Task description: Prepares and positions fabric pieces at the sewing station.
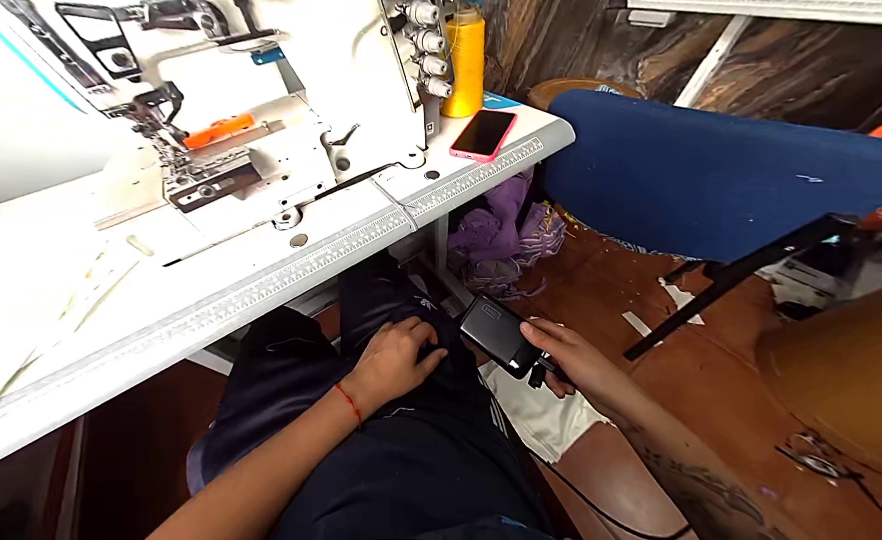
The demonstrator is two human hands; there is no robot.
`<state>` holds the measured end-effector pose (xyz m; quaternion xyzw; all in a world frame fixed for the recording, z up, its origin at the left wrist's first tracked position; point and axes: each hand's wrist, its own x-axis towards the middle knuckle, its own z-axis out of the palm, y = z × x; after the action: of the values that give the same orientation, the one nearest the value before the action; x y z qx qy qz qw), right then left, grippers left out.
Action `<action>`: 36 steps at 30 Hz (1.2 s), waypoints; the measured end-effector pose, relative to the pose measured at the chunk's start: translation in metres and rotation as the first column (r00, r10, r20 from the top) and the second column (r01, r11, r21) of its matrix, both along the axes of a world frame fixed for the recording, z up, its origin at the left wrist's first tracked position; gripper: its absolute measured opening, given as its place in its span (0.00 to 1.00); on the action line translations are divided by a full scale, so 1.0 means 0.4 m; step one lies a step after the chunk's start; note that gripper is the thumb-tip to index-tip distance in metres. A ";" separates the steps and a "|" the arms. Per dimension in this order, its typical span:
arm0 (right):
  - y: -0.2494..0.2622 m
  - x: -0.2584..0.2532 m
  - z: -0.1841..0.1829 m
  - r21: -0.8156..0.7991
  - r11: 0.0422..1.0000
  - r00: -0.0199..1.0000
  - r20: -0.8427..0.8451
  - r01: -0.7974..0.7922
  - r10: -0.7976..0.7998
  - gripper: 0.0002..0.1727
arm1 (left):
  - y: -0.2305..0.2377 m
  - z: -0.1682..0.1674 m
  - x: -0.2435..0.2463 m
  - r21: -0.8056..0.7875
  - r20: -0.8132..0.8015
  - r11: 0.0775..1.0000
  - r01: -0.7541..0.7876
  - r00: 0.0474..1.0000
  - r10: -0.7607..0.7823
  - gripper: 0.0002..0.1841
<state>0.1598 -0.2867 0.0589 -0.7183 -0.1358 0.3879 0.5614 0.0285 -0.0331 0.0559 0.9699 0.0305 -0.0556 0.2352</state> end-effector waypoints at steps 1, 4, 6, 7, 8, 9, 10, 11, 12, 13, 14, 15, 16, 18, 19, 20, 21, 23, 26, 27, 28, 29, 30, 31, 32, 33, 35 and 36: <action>-0.003 0.001 -0.008 -0.009 1.000 1.000 -0.008 0.011 -0.011 0.19 | -0.019 0.018 0.020 0.026 -0.077 1.000 0.013 0.997 -0.011 0.28; 0.001 -0.002 -0.042 -0.033 0.999 0.999 -0.038 0.025 -0.026 0.20 | -0.074 0.044 0.083 0.147 -0.398 0.987 0.062 0.917 0.001 0.36; 0.012 -0.016 -0.080 -0.067 0.998 1.000 -0.022 -0.008 0.006 0.21 | -0.094 0.025 0.102 0.213 -0.454 0.972 0.098 0.891 0.010 0.28; 0.017 -0.024 -0.103 -0.087 0.996 0.999 -0.016 -0.031 0.030 0.22 | -0.098 0.019 0.104 0.227 -0.455 0.969 0.100 0.890 0.015 0.24; 0.022 -0.034 -0.127 -0.100 0.994 0.999 -0.020 -0.049 0.048 0.23 | -0.096 0.016 0.100 0.224 -0.441 0.970 0.097 0.897 0.012 0.23; 0.026 -0.044 -0.148 -0.098 0.993 0.998 -0.029 -0.067 0.064 0.23 | -0.088 0.013 0.091 0.204 -0.411 0.975 0.089 0.911 0.003 0.23; 0.028 -0.053 -0.164 -0.085 0.994 0.997 -0.039 -0.074 0.071 0.23 | -0.075 0.007 0.079 0.172 -0.367 0.982 0.076 0.930 -0.007 0.23; 0.027 -0.060 -0.174 -0.068 0.994 0.996 -0.043 -0.080 0.077 0.23 | -0.060 -0.001 0.064 0.126 -0.311 0.990 0.056 0.950 -0.014 0.24; 0.022 -0.065 -0.175 -0.052 0.994 0.995 -0.038 -0.099 0.097 0.24 | -0.046 -0.013 0.048 0.063 -0.240 0.998 0.028 0.971 -0.012 0.25; 0.016 -0.070 -0.170 -0.050 0.990 0.991 -0.010 -0.130 0.130 0.26 | -0.035 -0.027 0.032 -0.019 -0.156 1.000 0.003 0.988 -0.006 0.25; 0.013 -0.077 -0.160 -0.078 0.983 0.983 0.058 -0.167 0.172 0.29 | -0.029 -0.041 0.018 -0.115 -0.070 0.993 -0.004 0.998 -0.004 0.24; 0.015 -0.085 -0.145 -0.136 0.970 0.961 0.166 -0.200 0.221 0.31 | -0.027 -0.054 0.008 -0.190 0.010 0.982 0.007 1.000 -0.005 0.24; 0.022 -0.093 -0.128 -0.210 0.953 0.918 0.286 -0.219 0.274 0.33 | -0.028 -0.060 0.003 -0.228 0.072 0.973 0.025 0.997 -0.009 0.23; 0.041 -0.111 -0.100 -0.351 0.905 0.816 0.432 -0.241 0.385 0.34 | -0.033 -0.068 -0.001 -0.239 0.159 0.970 0.049 0.987 -0.011 0.23; 0.055 -0.120 -0.094 -0.405 0.880 0.771 0.467 -0.248 0.433 0.35 | -0.035 -0.070 -0.001 -0.232 0.177 0.971 0.051 0.984 -0.009 0.23; 0.070 -0.127 -0.094 -0.437 0.864 0.733 0.496 -0.251 0.464 0.35 | -0.036 -0.069 0.000 -0.225 0.178 0.973 0.050 0.984 -0.010 0.23; 0.086 -0.130 -0.102 -0.441 0.860 0.709 0.519 -0.256 0.478 0.36 | -0.038 -0.067 0.001 -0.219 0.166 0.974 0.051 0.986 -0.014 0.23; 0.120 -0.112 -0.132 -0.364 0.892 0.676 0.589 -0.267 0.443 0.36 | -0.041 -0.061 0.004 -0.211 0.135 0.975 0.068 0.990 -0.039 0.23; 0.194 -0.043 -0.146 -0.241 0.903 0.627 0.655 -0.356 0.422 0.27 | -0.038 -0.057 0.005 -0.194 0.183 0.977 0.089 0.982 -0.053 0.23; 0.214 -0.025 -0.137 -0.251 0.888 0.605 0.657 -0.386 0.449 0.24 | -0.036 -0.054 0.004 -0.195 0.188 0.977 0.082 0.981 -0.044 0.23; 0.227 -0.015 -0.128 -0.266 0.877 0.587 0.661 -0.400 0.468 0.22 | -0.033 -0.051 0.003 -0.199 0.188 0.977 0.075 0.981 -0.037 0.23; 0.232 -0.011 -0.126 -0.254 0.887 0.589 0.672 -0.386 0.449 0.21 | -0.030 -0.051 0.002 -0.201 0.188 0.977 0.075 0.982 -0.037 0.23; 0.233 -0.012 -0.134 -0.216 0.916 0.611 0.691 -0.337 0.387 0.19 | -0.028 -0.051 0.002 -0.204 0.182 0.975 0.082 0.982 -0.044 0.23; 0.237 -0.012 -0.145 -0.188 0.945 0.651 0.688 -0.269 0.322 0.19 | -0.028 -0.052 0.002 -0.211 0.173 0.973 0.093 0.983 -0.057 0.23; 0.245 -0.009 -0.157 -0.186 0.961 0.689 0.670 -0.204 0.276 0.19 | -0.028 -0.054 0.001 -0.216 0.170 0.971 0.104 0.983 -0.068 0.23; 0.258 0.001 -0.166 -0.200 0.966 0.717 0.649 -0.161 0.254 0.21 | -0.029 -0.056 0.002 -0.219 0.170 0.969 0.112 0.983 -0.075 0.23; 0.298 0.028 -0.175 -0.239 0.963 0.737 0.626 -0.128 0.253 0.25 | -0.029 -0.058 0.006 -0.225 0.157 0.968 0.112 0.985 -0.077 0.23; 0.323 0.040 -0.178 -0.246 0.962 0.730 0.635 -0.118 0.252 0.23 | -0.027 -0.060 0.008 -0.231 0.153 0.967 0.104 0.986 -0.070 0.22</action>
<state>0.1758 -0.1573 -0.0124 -0.8413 -0.3593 0.1740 0.3644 0.0316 -0.0439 0.0318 0.9365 -0.0360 0.0007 0.3488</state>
